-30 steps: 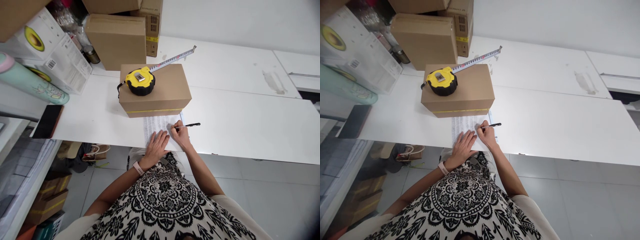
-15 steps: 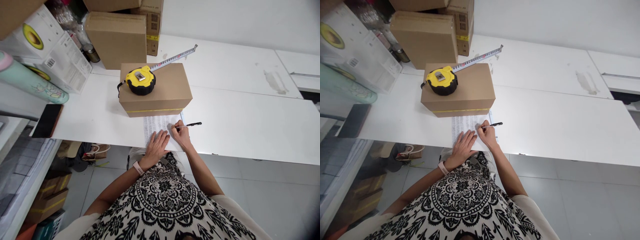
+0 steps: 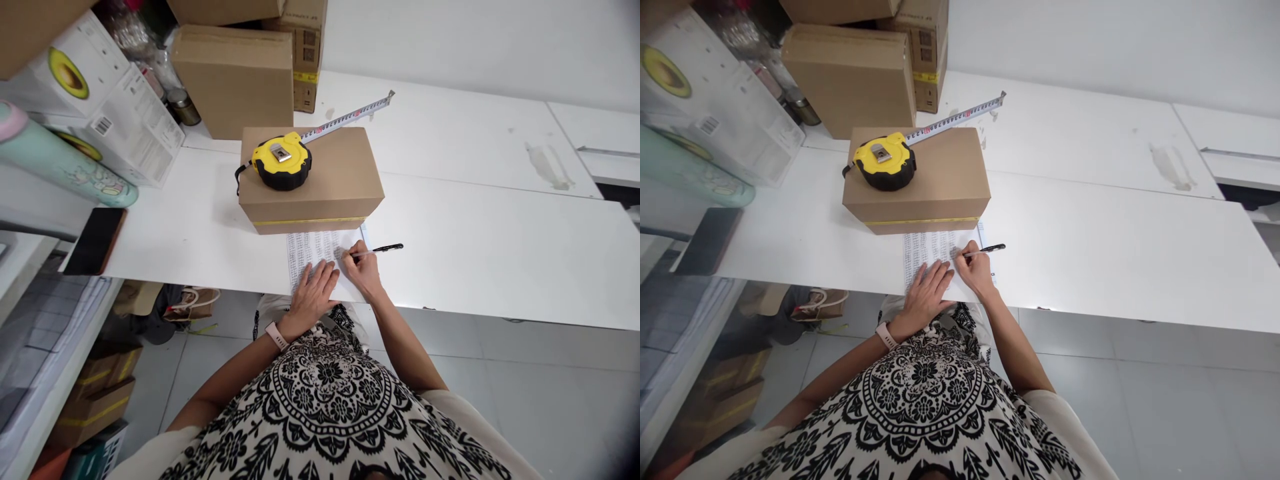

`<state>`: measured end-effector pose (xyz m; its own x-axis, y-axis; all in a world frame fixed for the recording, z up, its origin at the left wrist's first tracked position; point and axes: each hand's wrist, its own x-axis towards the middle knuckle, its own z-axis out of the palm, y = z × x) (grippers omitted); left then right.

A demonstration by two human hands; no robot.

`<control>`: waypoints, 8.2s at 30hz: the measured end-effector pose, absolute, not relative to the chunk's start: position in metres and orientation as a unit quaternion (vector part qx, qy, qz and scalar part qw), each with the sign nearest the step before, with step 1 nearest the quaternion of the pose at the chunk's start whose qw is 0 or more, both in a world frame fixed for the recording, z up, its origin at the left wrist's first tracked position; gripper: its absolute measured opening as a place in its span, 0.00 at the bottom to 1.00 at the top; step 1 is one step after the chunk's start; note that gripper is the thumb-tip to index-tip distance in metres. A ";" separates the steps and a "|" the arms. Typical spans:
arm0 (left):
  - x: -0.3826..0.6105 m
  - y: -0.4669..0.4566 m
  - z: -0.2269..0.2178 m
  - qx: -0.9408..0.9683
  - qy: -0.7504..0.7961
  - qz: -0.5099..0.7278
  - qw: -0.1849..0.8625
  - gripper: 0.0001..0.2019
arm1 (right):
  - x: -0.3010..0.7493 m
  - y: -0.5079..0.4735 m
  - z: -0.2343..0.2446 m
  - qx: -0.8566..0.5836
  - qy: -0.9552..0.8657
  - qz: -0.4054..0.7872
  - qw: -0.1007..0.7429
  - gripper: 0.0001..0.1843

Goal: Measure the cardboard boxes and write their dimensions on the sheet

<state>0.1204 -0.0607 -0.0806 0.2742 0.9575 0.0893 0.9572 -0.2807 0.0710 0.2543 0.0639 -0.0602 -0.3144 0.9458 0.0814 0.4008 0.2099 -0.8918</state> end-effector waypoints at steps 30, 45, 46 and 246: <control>0.120 -0.061 -0.079 0.798 0.600 0.056 0.007 0.36 | 0.257 0.068 -0.061 -0.475 -0.705 0.402 0.340 0.09; 0.120 -0.062 -0.081 0.798 0.600 0.057 0.006 0.36 | 0.257 0.069 -0.064 -0.479 -0.707 0.396 0.336 0.10; 0.120 -0.062 -0.081 0.798 0.600 0.058 0.006 0.36 | 0.257 0.069 -0.065 -0.482 -0.704 0.394 0.342 0.10; 0.049 -0.098 0.084 0.309 0.380 0.495 0.718 0.36 | 0.148 0.212 0.092 -0.279 -0.808 0.383 0.350 0.31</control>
